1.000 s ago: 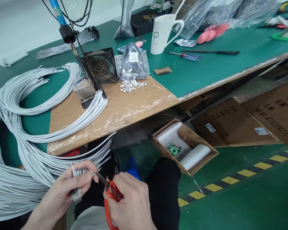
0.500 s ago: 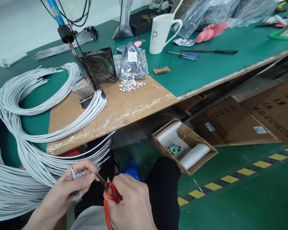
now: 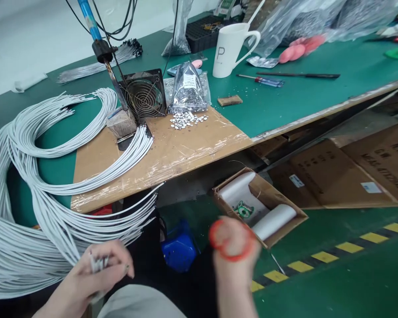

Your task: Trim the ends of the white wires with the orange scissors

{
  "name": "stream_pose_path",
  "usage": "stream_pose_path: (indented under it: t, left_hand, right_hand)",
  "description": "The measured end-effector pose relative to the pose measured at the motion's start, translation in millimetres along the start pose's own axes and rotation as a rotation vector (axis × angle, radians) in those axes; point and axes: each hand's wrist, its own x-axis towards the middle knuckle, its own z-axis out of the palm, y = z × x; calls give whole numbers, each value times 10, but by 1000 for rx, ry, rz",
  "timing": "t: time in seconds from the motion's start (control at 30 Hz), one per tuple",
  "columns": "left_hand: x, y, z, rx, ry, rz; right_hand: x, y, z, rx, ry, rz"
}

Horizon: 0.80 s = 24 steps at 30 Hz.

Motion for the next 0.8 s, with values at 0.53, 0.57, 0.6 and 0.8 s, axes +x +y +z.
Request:
stream_pose_path:
  t: [0.53,0.57,0.6,0.8]
  left_hand:
    - [106,88,113,-92,115,18]
    - [108,82,113,-99,116,21]
    - [112,79,112,-105,112,23]
    - [157,122,97,-176,21,21]
  right_hand:
    - [-297,54,-59,-220,-274,-3]
    - [-324,21,-44,-244,-297,-26]
    - [-353,-11,-28,-259,-323,-56]
    - [-490,-158,60,-329,-476,-340]
